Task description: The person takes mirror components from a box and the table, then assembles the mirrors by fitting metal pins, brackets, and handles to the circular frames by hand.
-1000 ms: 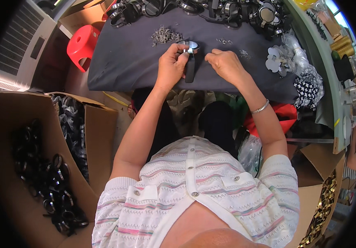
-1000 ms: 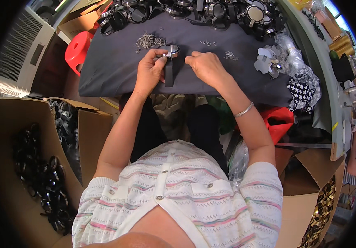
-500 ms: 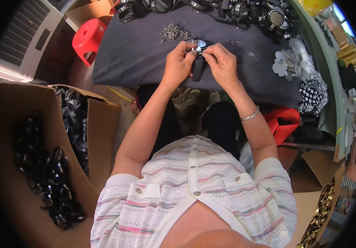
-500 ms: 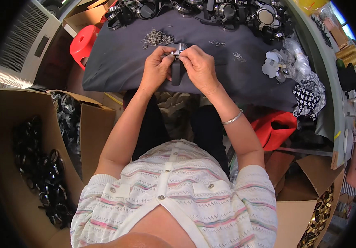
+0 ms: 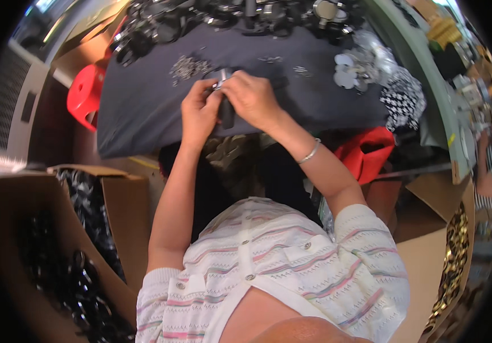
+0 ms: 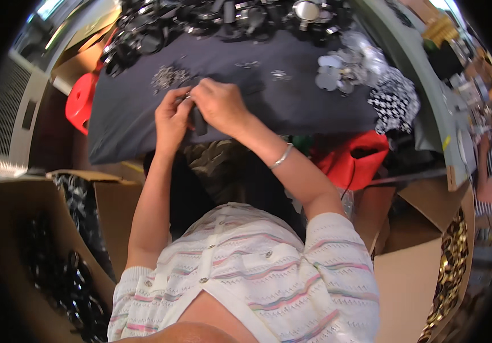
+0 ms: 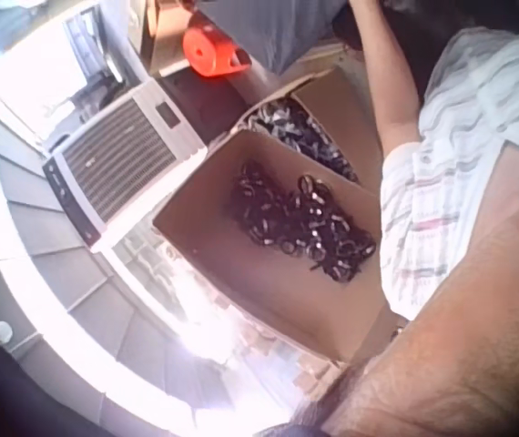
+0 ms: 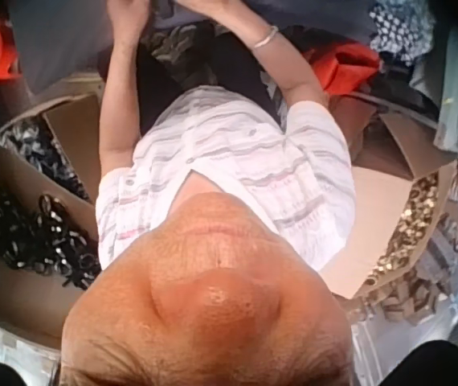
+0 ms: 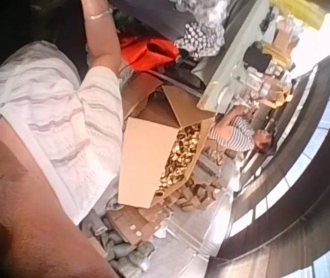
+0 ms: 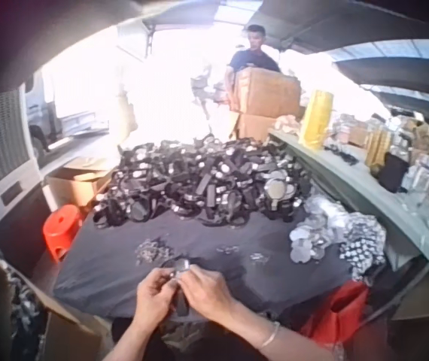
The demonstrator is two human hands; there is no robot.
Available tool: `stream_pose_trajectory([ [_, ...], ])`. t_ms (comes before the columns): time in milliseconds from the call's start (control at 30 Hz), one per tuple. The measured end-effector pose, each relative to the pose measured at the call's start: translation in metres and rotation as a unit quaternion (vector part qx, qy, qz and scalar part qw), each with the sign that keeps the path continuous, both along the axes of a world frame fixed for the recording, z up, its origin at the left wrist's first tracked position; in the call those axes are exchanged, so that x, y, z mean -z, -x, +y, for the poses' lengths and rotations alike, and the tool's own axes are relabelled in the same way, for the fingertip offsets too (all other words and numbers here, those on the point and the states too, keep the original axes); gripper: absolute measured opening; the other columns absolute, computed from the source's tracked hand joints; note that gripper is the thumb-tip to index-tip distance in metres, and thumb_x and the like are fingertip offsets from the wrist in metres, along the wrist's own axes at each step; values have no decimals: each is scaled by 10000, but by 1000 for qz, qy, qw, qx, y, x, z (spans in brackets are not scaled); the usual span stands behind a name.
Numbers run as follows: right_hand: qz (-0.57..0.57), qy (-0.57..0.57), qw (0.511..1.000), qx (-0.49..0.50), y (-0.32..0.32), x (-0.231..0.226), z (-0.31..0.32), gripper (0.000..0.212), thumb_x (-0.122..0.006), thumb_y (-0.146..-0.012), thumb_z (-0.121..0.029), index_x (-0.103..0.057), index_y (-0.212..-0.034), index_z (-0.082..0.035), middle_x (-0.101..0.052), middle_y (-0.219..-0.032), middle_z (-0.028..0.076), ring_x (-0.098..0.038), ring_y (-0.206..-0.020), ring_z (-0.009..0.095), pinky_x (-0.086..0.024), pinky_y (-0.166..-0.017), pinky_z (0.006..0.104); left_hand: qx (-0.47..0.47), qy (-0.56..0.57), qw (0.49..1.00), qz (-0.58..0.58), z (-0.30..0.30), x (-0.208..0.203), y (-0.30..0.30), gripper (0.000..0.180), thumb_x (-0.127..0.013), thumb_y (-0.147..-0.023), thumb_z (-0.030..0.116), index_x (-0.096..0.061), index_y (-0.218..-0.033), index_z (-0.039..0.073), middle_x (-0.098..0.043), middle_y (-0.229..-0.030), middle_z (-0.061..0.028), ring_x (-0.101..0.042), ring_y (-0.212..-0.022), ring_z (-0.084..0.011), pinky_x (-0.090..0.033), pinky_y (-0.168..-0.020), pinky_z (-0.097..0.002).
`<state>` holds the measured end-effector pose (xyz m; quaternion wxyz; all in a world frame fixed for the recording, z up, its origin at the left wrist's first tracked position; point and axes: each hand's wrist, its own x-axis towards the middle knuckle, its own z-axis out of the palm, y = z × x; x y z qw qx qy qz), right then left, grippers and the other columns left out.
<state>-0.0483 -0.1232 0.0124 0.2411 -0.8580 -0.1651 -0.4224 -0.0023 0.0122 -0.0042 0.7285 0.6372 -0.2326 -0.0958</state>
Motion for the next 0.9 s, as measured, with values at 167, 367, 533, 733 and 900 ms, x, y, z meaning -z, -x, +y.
stream_pose_trajectory([
  [167,16,2,1000,-6,7,-1,-15,131,-649,-727,-15,-585,-840,-31,-585,-767,103,-606,-654,286,-477,-537,347,-22,-20,1000,-9,-10,-3,1,135,-519,-862,43,-568,-987,22,-555,-671,6,-433,-478,-27,-362,-384,-191],
  [367,59,-1,987,147,28,-15,-84,57,-592,-782,-99,-604,-817,-55,-587,-779,109,-594,-712,316,-480,-603,402,-17,-32,999,-3,-8,-5,2,141,-519,-857,53,-564,-987,23,-554,-685,6,-427,-493,-26,-370,-398,-190],
  [533,213,88,939,257,28,-13,-156,80,-574,-780,-114,-626,-821,-69,-600,-801,141,-601,-749,339,-480,-642,425,-7,-28,1000,3,-7,-4,-1,145,-519,-857,57,-563,-991,24,-541,-681,8,-425,-502,-27,-374,-402,-191],
  [733,244,276,878,306,19,-6,-157,86,-560,-719,-76,-623,-758,-31,-612,-807,161,-630,-740,327,-512,-632,404,-7,-27,1000,7,-7,-5,0,152,-519,-855,46,-557,-1000,22,-524,-664,14,-424,-501,-27,-376,-398,-192],
  [900,239,375,857,260,7,-8,-153,79,-559,-707,-67,-622,-718,-20,-621,-776,156,-640,-725,309,-523,-620,383,-21,-30,999,12,-6,-5,1,141,-518,-853,36,-555,-989,25,-519,-655,14,-419,-484,-30,-373,-385,-199],
])
